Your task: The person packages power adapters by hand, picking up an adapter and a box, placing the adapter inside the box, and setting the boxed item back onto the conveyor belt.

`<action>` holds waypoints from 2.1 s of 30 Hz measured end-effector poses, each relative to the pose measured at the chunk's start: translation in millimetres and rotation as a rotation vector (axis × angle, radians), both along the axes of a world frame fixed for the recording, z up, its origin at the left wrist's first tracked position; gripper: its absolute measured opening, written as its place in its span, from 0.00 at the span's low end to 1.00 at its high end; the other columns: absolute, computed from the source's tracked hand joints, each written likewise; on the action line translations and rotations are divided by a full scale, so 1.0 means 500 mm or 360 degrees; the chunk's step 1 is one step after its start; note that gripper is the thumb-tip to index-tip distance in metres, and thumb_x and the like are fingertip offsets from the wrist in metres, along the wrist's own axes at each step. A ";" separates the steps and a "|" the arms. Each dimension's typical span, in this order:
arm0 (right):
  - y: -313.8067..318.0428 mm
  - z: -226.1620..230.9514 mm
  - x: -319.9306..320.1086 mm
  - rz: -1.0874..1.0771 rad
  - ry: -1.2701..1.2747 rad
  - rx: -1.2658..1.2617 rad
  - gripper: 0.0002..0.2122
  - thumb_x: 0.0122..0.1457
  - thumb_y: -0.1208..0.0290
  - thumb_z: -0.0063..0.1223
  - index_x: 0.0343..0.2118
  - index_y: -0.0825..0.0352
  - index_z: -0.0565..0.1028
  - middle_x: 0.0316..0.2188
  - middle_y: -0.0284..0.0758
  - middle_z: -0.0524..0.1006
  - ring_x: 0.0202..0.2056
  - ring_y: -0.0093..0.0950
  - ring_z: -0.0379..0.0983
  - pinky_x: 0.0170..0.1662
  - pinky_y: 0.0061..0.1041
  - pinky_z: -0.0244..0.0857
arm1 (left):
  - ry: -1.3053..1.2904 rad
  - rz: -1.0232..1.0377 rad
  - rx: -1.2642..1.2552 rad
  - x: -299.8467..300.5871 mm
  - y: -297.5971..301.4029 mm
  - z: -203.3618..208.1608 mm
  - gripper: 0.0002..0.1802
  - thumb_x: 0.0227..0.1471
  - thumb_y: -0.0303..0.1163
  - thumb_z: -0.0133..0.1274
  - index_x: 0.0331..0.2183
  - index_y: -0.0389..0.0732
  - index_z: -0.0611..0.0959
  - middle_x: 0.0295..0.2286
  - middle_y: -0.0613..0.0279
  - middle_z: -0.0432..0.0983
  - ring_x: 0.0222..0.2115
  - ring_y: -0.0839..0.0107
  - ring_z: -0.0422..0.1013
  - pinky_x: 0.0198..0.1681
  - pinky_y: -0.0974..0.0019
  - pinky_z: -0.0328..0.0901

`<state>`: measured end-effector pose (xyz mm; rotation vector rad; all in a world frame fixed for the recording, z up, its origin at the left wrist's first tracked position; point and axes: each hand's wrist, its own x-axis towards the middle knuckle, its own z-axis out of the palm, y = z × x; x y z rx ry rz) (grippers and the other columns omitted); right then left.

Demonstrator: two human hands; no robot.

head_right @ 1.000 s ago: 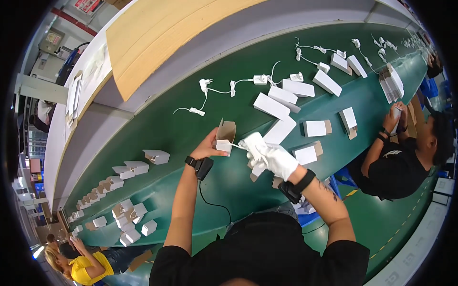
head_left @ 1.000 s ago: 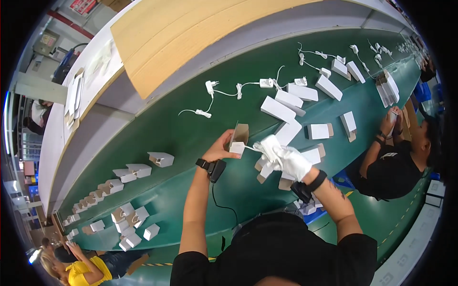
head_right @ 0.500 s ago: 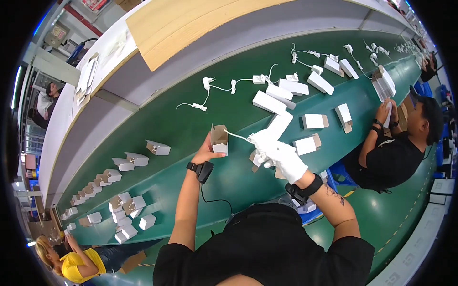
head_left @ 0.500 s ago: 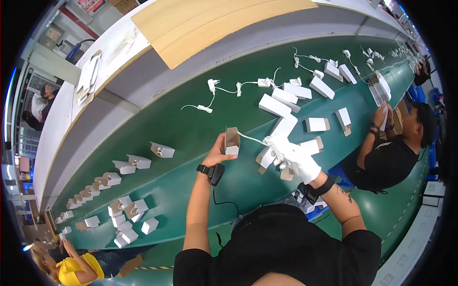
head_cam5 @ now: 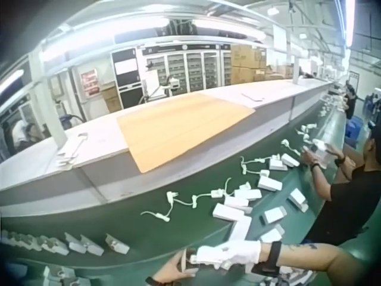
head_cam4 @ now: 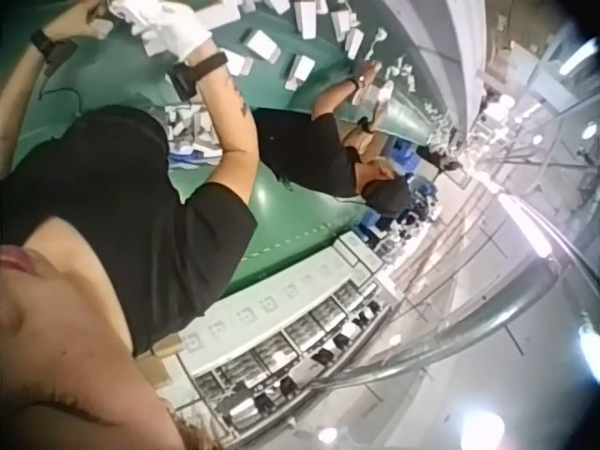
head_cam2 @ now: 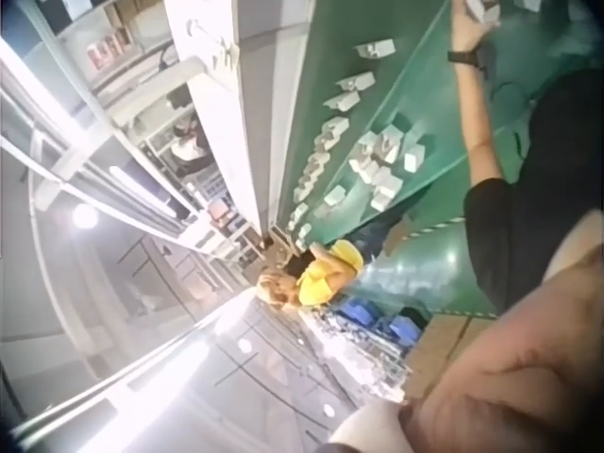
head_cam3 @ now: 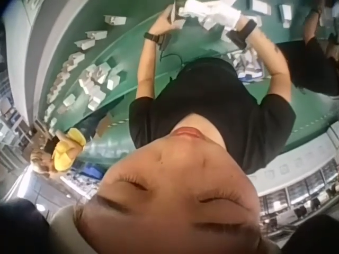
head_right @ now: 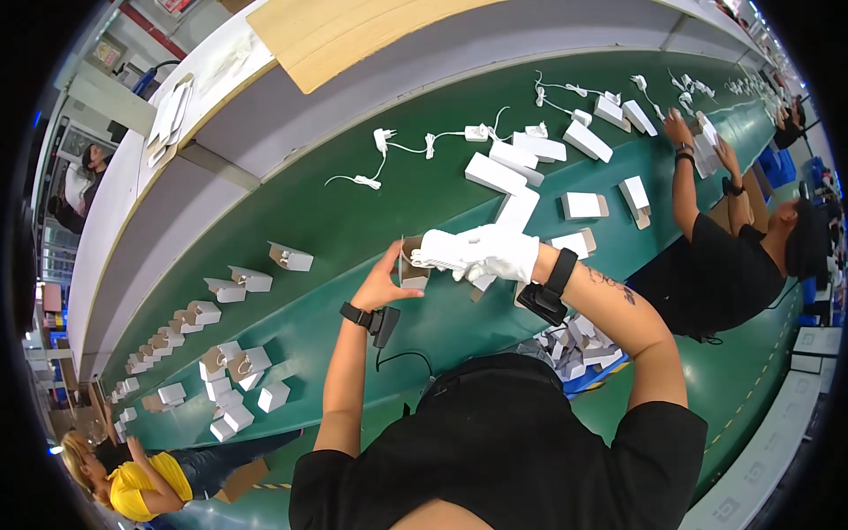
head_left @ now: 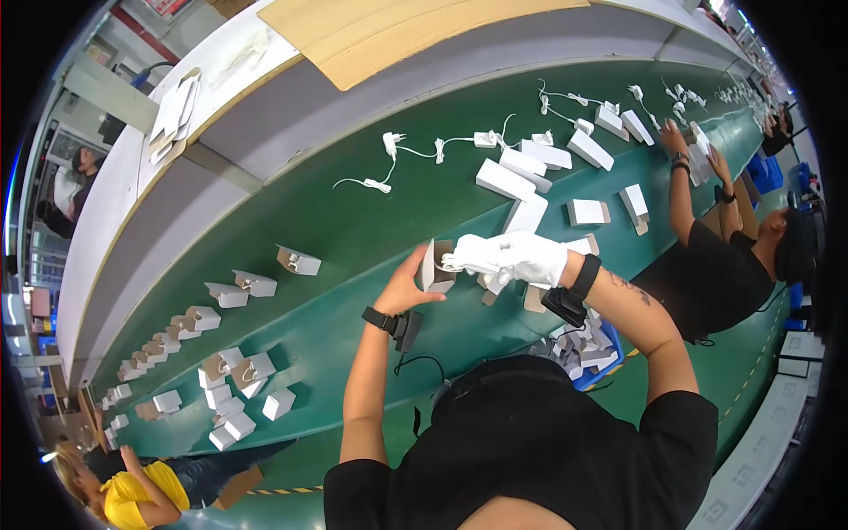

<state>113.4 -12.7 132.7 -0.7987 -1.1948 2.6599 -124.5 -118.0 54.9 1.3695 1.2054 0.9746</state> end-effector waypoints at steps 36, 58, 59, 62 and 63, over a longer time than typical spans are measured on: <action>0.125 -0.068 -0.451 -0.0673 -0.0550 0.2991 0.20 0.53 0.54 0.51 0.44 0.63 0.68 0.42 0.40 0.70 0.41 0.37 0.68 0.44 0.35 0.64 | 0.0372 0.1786 0.0014 -0.192 -0.177 -0.279 0.48 0.27 0.29 0.69 0.51 0.38 0.61 0.46 0.53 0.60 0.45 0.63 0.62 0.47 0.63 0.60; -0.132 -0.212 -0.100 -0.0633 0.0411 -0.0184 0.26 0.53 0.60 0.57 0.50 0.69 0.64 0.38 0.32 0.71 0.37 0.23 0.68 0.41 0.18 0.62 | -0.3075 -0.0474 0.0025 0.029 0.021 -0.231 0.22 0.58 0.39 0.42 0.50 0.37 0.68 0.50 0.50 0.66 0.52 0.60 0.60 0.55 0.56 0.54; -0.137 -0.217 -0.083 -0.0568 0.0227 0.0170 0.27 0.53 0.59 0.57 0.51 0.69 0.63 0.36 0.30 0.71 0.35 0.19 0.68 0.39 0.16 0.62 | -0.2658 0.0044 -0.0090 0.075 0.027 -0.178 0.20 0.58 0.38 0.42 0.49 0.37 0.69 0.49 0.50 0.67 0.52 0.62 0.62 0.53 0.59 0.56; -0.152 -0.207 -0.081 -0.0636 -0.0092 0.0764 0.24 0.53 0.57 0.56 0.48 0.68 0.66 0.37 0.31 0.72 0.35 0.23 0.70 0.40 0.21 0.63 | -0.1682 0.0986 -0.0233 0.156 0.034 -0.073 0.17 0.58 0.35 0.43 0.46 0.37 0.73 0.48 0.51 0.68 0.50 0.65 0.64 0.50 0.64 0.59; -0.155 -0.203 -0.081 -0.0665 -0.0256 0.1062 0.23 0.53 0.56 0.56 0.46 0.67 0.67 0.38 0.32 0.73 0.35 0.26 0.71 0.40 0.23 0.64 | -0.1565 0.0891 -0.0262 0.167 0.037 -0.066 0.17 0.58 0.33 0.42 0.47 0.38 0.73 0.48 0.51 0.68 0.50 0.64 0.63 0.51 0.64 0.58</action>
